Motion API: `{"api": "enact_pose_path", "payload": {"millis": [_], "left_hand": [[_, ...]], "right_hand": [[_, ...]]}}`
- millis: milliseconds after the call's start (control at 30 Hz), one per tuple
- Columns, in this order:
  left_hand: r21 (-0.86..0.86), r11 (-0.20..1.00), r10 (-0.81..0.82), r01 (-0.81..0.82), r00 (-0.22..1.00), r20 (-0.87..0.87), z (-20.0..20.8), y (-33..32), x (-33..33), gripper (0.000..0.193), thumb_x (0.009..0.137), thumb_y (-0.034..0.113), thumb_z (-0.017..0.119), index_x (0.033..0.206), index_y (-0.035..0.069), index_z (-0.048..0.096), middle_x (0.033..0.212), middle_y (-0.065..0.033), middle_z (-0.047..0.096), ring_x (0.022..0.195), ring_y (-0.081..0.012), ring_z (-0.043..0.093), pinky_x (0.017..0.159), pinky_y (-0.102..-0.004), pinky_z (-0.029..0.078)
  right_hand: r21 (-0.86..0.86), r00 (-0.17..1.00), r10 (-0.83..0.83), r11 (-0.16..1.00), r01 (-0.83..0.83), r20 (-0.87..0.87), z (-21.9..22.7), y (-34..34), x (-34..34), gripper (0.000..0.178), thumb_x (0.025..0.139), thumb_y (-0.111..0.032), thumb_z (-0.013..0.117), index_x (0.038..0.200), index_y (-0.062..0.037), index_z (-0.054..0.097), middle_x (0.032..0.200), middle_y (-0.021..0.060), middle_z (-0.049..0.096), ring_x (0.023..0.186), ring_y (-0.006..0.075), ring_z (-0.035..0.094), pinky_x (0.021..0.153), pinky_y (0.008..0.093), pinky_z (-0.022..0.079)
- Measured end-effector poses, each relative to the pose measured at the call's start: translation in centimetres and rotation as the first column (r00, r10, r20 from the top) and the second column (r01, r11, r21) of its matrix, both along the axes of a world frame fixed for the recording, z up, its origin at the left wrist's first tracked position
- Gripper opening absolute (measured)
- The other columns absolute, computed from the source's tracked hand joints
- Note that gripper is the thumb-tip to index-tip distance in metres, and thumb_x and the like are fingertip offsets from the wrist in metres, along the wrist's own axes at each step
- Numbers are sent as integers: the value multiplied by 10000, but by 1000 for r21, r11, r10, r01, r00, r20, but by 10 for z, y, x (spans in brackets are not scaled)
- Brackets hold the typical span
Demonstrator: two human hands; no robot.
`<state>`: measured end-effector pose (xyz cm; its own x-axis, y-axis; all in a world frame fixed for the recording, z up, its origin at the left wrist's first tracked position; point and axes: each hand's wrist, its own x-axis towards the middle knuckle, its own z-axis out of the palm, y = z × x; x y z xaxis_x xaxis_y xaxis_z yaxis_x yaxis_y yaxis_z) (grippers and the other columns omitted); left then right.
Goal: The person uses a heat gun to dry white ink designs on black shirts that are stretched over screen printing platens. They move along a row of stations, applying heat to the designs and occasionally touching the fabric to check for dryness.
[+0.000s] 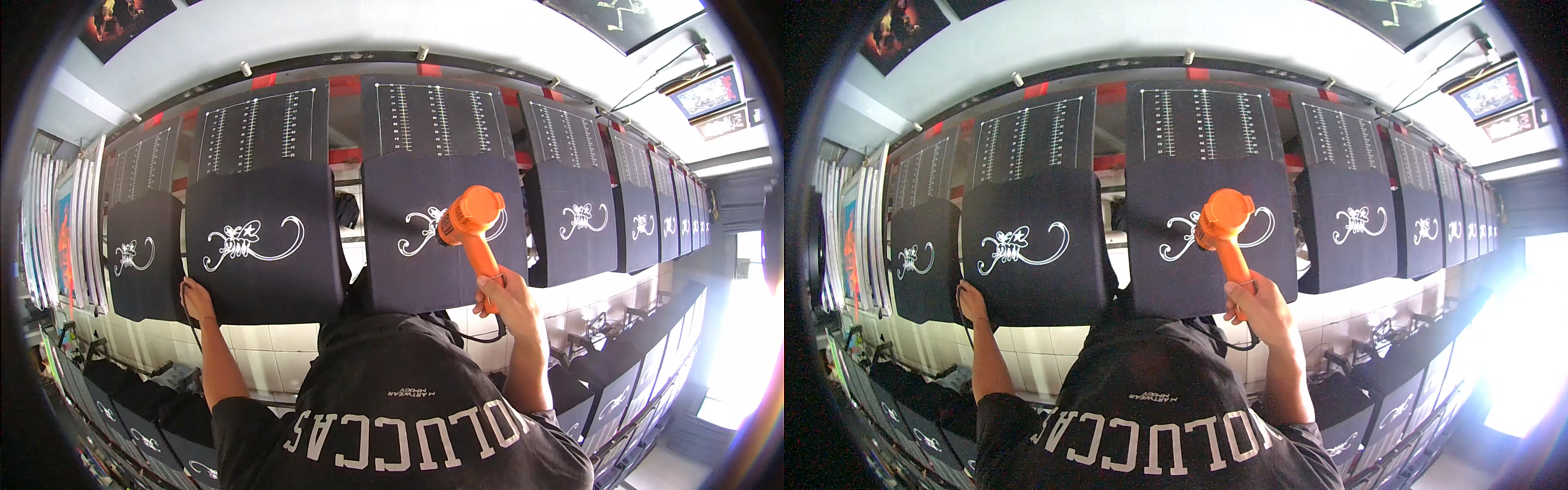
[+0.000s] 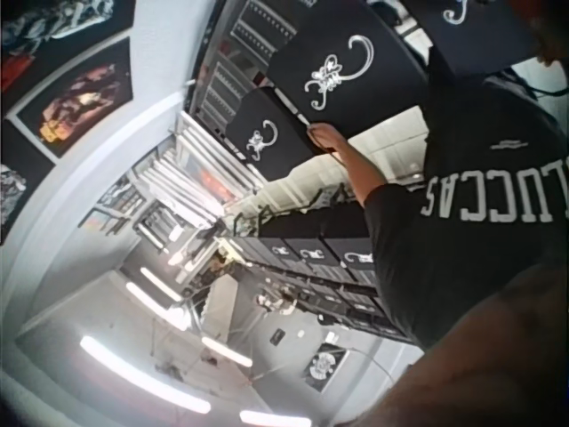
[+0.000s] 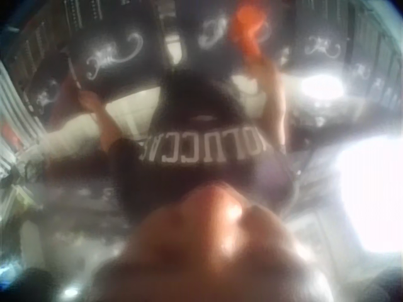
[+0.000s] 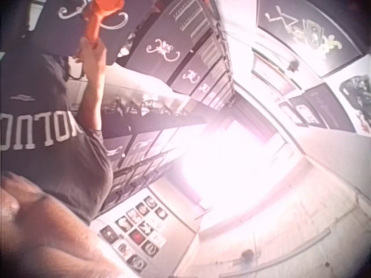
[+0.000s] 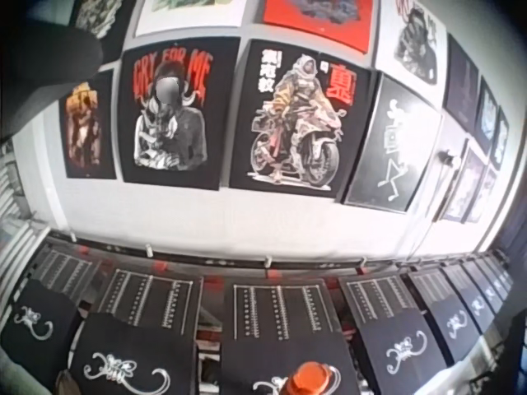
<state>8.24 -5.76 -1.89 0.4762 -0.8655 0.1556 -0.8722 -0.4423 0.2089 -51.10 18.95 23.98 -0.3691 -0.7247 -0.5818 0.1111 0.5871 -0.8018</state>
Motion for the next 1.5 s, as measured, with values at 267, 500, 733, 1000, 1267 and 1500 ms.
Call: {"api": "enact_pose_path", "payload": {"millis": [267, 500, 733, 1000, 1267, 1500], "left_hand": [[135, 991, 30, -17, 995, -95, 10, -23, -8, 580, 1007, 406, 288, 1135, -39, 638, 1177, -246, 623, 1065, -428, 592, 921, -493, 464], [147, 982, 143, -123, 980, -137, -2, -24, 0, 597, 1004, 437, 275, 1229, -1, 611, 1285, -192, 589, 1172, -371, 559, 999, -443, 432], [138, 984, 135, -111, 975, -179, 15, -18, -19, 606, 1005, 441, 268, 1208, -15, 612, 1268, -202, 593, 1154, -390, 558, 991, -443, 431], [74, 994, 93, -81, 981, -173, 18, -17, -19, 599, 1006, 437, 273, 1185, -18, 619, 1244, -207, 604, 1124, -403, 569, 971, -449, 438], [59, 993, 110, -101, 978, -177, 22, -15, -26, 600, 1006, 439, 261, 1232, -6, 593, 1239, -228, 601, 1130, -415, 569, 967, -481, 435], [66, 994, 97, -86, 979, -182, 13, -18, -16, 623, 1007, 462, 250, 1263, -5, 574, 1243, -233, 601, 1146, -419, 563, 968, -491, 437]], "right_hand": [[-25, 984, -133, 991, 131, -121, -21, -13, 2, 300, 934, -288, 614, 973, 6, 567, 719, 34, 581, 564, 116, 606, 501, 238, 499], [-53, 997, -72, 996, 71, -8, -17, -19, 6, 287, 940, -275, 604, 979, 7, 567, 718, 41, 571, 559, 122, 594, 499, 246, 483], [-13, 999, -38, 999, 38, 35, -12, -22, 15, 268, 927, -241, 619, 1017, 9, 588, 734, 22, 574, 583, 103, 600, 519, 230, 490], [-10, 1000, -23, 1000, 23, -4, -10, -19, 21, 262, 914, -233, 632, 968, 20, 587, 730, 33, 581, 584, 117, 605, 522, 241, 484], [10, 998, -65, 998, 65, -15, -8, -12, 16, 245, 912, -225, 627, 952, 11, 574, 715, 31, 583, 580, 117, 610, 517, 246, 487], [9, 998, -61, 998, 61, -30, -8, -7, 25, 247, 922, -231, 622, 960, 8, 572, 712, 22, 573, 575, 113, 600, 513, 241, 480]]}}
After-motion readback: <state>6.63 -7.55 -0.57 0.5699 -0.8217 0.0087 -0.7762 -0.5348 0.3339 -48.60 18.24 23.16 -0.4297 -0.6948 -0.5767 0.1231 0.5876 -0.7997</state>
